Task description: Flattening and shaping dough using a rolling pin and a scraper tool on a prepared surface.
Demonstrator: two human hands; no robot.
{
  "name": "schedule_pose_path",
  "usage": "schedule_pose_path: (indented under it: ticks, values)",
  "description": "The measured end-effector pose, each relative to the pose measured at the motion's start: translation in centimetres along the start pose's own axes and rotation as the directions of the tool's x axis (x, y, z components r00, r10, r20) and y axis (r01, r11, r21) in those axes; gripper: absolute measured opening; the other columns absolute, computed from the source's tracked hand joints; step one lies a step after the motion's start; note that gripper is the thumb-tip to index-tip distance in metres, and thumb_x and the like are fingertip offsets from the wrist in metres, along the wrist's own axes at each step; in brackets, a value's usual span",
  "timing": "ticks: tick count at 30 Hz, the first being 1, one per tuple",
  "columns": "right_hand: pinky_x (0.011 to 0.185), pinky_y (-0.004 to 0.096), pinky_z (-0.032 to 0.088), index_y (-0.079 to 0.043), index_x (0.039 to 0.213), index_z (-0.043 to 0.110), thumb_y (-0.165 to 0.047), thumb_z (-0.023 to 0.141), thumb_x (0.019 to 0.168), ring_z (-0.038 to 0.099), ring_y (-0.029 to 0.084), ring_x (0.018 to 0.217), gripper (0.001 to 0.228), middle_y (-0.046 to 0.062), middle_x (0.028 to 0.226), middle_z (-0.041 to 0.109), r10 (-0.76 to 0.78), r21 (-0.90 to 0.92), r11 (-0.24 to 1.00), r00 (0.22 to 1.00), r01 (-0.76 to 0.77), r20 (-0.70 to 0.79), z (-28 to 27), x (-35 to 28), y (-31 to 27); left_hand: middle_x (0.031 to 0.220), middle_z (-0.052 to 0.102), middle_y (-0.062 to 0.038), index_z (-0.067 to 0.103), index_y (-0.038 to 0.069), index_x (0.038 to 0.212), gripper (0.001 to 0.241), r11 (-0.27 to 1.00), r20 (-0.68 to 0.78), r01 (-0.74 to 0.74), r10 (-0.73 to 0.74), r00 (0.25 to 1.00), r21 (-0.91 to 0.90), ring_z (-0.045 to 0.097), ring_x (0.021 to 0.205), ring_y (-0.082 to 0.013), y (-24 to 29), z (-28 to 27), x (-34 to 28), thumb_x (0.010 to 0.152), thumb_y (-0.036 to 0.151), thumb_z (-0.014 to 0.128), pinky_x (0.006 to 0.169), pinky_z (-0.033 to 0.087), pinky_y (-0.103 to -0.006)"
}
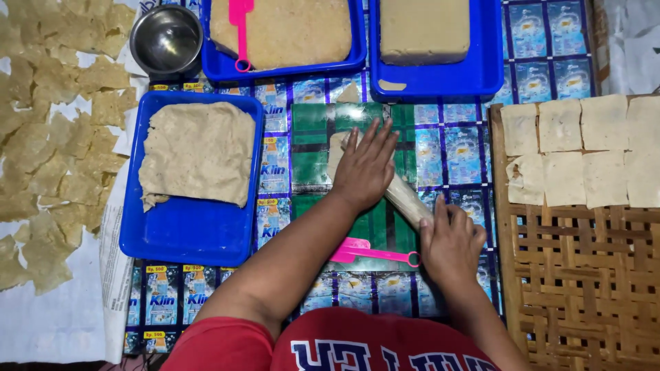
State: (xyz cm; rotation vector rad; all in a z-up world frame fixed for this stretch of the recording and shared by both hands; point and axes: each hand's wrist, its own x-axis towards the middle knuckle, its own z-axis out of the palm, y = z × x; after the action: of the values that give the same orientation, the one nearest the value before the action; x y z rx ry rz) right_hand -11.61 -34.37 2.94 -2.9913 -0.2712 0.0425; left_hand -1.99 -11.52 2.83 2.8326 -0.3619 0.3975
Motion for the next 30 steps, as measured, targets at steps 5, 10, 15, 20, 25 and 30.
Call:
schedule_pose_path:
  ticks: [5, 10, 15, 20, 25, 30]
  values:
    - [0.106, 0.054, 0.034, -0.015, 0.152, 0.047, -0.052, 0.057, 0.093, 0.059, 0.028, 0.117, 0.070, 0.006, 0.123, 0.057, -0.098, -0.021, 0.995, 0.992, 0.100, 0.077, 0.4, 2.1, 2.2, 0.170, 0.026, -0.007, 0.041, 0.019, 0.157, 0.056, 0.997, 0.241, 0.080, -0.081, 0.967, 0.016, 0.015, 0.159, -0.0283, 1.6, -0.2, 3.0, 0.106, 0.040, 0.032, 0.128, 0.002, -0.0550]
    - [0.107, 0.056, 0.034, -0.018, 0.143, 0.052, -0.045, 0.071, 0.080, 0.059, 0.027, 0.114, 0.071, 0.000, 0.117, 0.060, -0.176, -0.089, 0.981, 0.984, 0.172, -0.029, -1.3, 5.1, 1.8, 0.168, 0.030, -0.004, 0.042, 0.024, 0.156, 0.065, 0.968, 0.342, 0.223, -0.173, 0.924, -0.113, 0.016, 0.158, -0.0232, -0.4, -5.3, 1.1, 0.106, 0.057, 0.018, 0.126, -0.007, -0.0555]
    - [0.105, 0.056, 0.034, -0.024, 0.140, 0.059, -0.033, 0.064, 0.088, 0.059, 0.026, 0.111, 0.053, 0.001, 0.114, 0.059, -0.474, -0.047, 0.875, 0.835, 0.481, -0.279, -1.2, 8.7, -3.8, 0.168, 0.027, -0.015, 0.047, 0.016, 0.152, 0.052, 0.952, 0.046, 0.306, -0.306, 0.951, 0.003, 0.015, 0.158, -0.0304, -3.4, -7.5, -6.2, 0.111, 0.045, 0.032, 0.121, -0.006, -0.0646]
    - [0.113, 0.071, 0.013, -0.010, 0.154, 0.047, -0.045, 0.054, 0.100, 0.048, 0.035, 0.134, 0.065, 0.017, 0.146, 0.050, -0.499, 0.094, 0.837, 0.824, 0.538, -0.269, 0.9, 10.2, -6.9, 0.165, 0.032, -0.018, 0.042, 0.011, 0.154, 0.052, 0.936, 0.050, 0.350, -0.351, 0.935, 0.027, 0.024, 0.155, -0.0324, -5.3, -5.7, -8.6, 0.112, 0.041, 0.030, 0.124, 0.005, -0.0591]
    - [0.117, 0.069, -0.001, -0.002, 0.156, 0.049, -0.045, 0.037, 0.112, 0.030, 0.036, 0.156, 0.063, 0.022, 0.165, 0.042, -0.451, 0.057, 0.876, 0.855, 0.479, -0.258, 0.7, 15.2, -7.9, 0.164, 0.035, -0.017, 0.041, 0.011, 0.155, 0.055, 0.915, 0.151, 0.402, -0.399, 0.904, 0.009, 0.029, 0.154, -0.0337, -7.3, -5.8, -5.3, 0.111, 0.042, 0.027, 0.124, 0.019, -0.0521]
    - [0.113, 0.078, -0.007, -0.019, 0.165, 0.031, -0.053, 0.025, 0.111, 0.013, 0.037, 0.158, 0.063, 0.016, 0.172, 0.018, -0.435, 0.170, 0.878, 0.894, 0.447, -0.107, -0.7, 21.0, -8.7, 0.170, 0.021, -0.016, 0.031, 0.011, 0.161, 0.059, 0.891, 0.222, 0.452, -0.449, 0.866, 0.040, 0.017, 0.158, -0.0362, -9.6, -6.1, -0.2, 0.109, 0.037, 0.028, 0.126, 0.008, -0.0546]
